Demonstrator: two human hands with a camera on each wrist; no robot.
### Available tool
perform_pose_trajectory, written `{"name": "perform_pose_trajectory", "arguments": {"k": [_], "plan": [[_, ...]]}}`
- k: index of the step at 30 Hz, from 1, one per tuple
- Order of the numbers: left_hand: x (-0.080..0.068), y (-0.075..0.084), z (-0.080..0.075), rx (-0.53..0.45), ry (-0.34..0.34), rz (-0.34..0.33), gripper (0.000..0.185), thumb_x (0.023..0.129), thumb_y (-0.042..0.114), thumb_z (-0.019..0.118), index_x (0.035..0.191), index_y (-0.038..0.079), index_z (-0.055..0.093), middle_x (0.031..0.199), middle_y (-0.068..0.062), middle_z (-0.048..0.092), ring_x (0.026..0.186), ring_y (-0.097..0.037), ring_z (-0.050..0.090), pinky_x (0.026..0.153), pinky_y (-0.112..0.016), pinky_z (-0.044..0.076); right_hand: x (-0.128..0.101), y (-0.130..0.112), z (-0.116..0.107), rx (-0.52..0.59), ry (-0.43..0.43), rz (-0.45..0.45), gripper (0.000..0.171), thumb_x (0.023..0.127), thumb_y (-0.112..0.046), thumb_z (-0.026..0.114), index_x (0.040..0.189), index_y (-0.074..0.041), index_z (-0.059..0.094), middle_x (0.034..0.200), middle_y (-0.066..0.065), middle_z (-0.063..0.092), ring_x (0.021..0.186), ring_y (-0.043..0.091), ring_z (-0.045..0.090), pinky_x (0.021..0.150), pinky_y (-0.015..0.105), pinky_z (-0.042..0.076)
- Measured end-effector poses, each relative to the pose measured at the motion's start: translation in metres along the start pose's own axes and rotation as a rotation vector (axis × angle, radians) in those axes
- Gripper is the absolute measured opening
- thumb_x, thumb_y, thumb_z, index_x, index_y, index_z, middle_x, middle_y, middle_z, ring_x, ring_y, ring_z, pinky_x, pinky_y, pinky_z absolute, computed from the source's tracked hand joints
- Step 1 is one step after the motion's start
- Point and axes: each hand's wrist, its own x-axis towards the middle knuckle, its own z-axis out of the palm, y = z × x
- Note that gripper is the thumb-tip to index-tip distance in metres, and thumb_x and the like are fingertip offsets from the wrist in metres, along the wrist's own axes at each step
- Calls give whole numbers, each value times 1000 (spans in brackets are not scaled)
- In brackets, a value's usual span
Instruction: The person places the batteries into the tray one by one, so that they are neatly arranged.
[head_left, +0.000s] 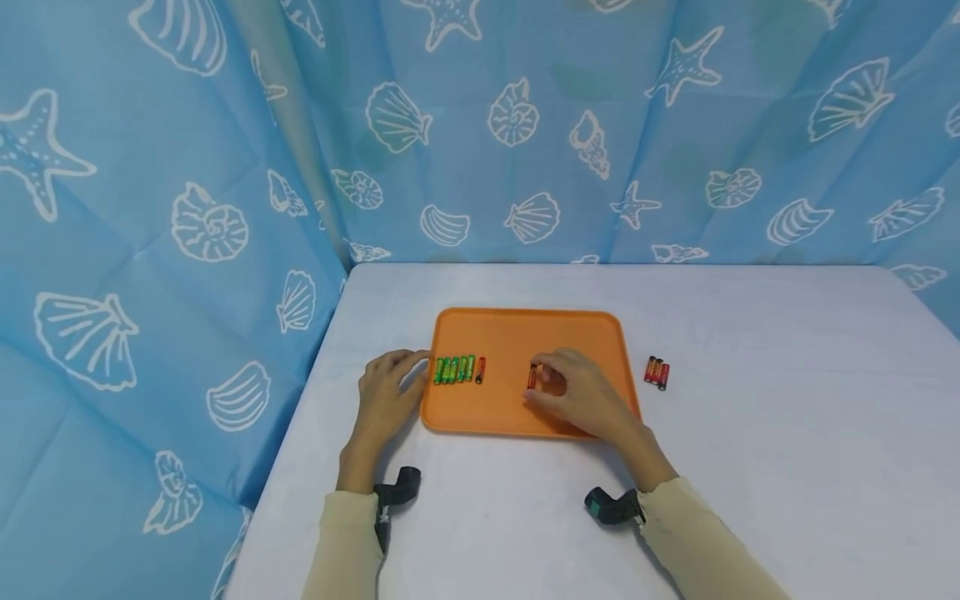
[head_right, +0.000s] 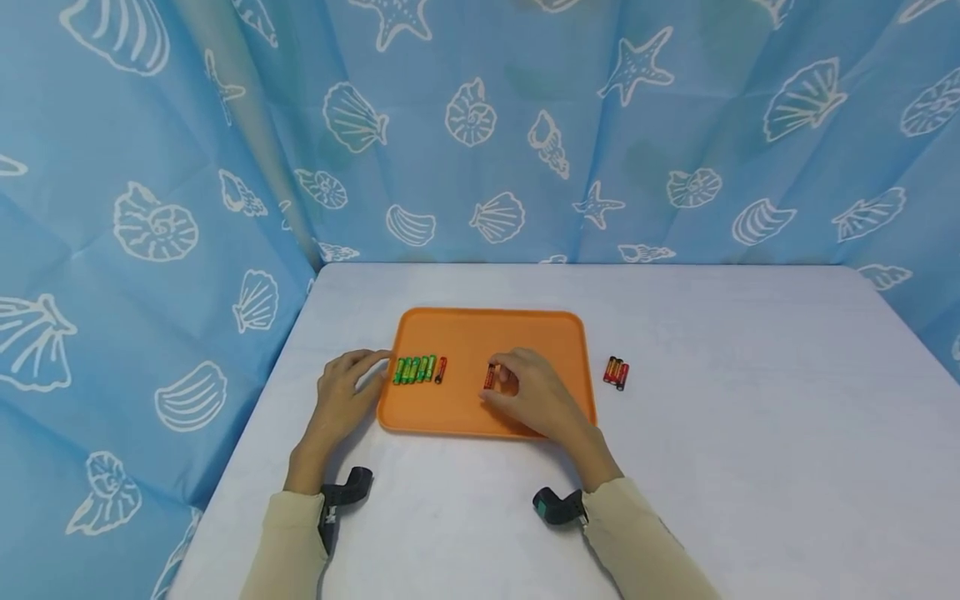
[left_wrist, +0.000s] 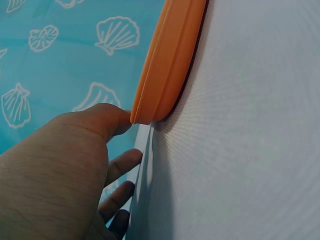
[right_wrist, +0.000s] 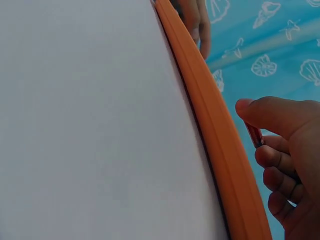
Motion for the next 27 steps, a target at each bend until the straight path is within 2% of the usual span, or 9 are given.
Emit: {"name": "perform_pose_trajectory", "arguments": {"k": [7,14,27], "plan": [[2,1,0,0,-3,7,36,103,32,55,138,23,62,142,-11,50,139,-35,31,114,-55,15,14,-8,15,16,-37,2,46,85,-35,82,120,-8,67,91,-3,54,85,15,49,74,32,44],[2,2,0,-6,5,7,36,103,31,56,137,23,63,141,-11,51,138,-34,31,114,-55,15,26,-12,25,33,-22,-9,43,85,-33,82,117,-8,67,89,-2,54,83,15,48,71,31,43],[2,-1,0,9,12,4,35,103,31,56,137,24,63,140,-10,51,137,-34,31,113,-55,17,40,-18,41,39,-62,-9,37,87,-30,80,113,-7,66,87,0,52,80,15,46,68,29,42]]}}
